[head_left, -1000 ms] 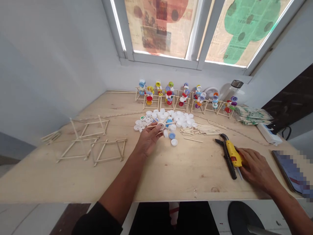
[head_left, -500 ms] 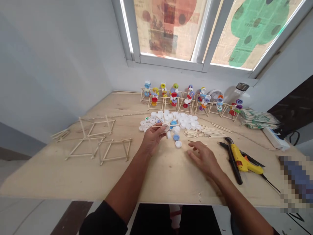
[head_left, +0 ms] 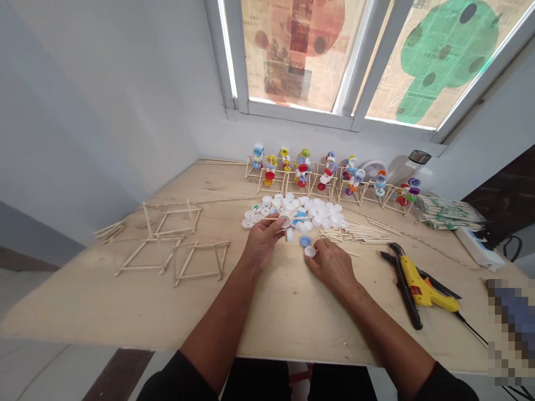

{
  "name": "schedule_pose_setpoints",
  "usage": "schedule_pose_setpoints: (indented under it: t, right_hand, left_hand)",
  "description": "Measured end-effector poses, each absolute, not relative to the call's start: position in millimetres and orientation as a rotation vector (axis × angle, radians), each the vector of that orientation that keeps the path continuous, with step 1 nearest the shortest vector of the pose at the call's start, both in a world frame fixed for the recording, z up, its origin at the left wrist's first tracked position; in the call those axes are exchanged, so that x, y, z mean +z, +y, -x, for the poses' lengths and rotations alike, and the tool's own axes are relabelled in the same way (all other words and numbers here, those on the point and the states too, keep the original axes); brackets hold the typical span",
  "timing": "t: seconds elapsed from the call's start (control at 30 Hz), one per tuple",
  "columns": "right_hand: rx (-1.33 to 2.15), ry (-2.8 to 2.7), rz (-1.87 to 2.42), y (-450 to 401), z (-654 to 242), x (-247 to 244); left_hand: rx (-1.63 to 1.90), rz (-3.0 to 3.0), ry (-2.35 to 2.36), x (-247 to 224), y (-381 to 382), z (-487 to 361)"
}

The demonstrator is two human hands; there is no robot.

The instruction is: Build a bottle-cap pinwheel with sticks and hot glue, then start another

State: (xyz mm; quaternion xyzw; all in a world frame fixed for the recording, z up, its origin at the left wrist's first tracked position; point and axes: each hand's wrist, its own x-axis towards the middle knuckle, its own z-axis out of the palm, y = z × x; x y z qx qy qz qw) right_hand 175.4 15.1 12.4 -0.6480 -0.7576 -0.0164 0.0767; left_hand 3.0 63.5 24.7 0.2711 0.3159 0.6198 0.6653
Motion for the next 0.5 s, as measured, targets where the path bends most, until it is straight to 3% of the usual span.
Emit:
schedule_pose_setpoints:
  t: [0.23, 0.5]
  right_hand:
    - [-0.254, -2.271, 1.925, 21.5, -180.6, 13.7]
    - [-0.151, -2.252, 1.83, 40.5, -168.2, 12.7]
  left_hand:
    - [1.399, -0.605, 0.718, 24.7, 63.4, -2.3]
    - [1.395, -0.605, 0.72, 23.3, 65.3, -2.7]
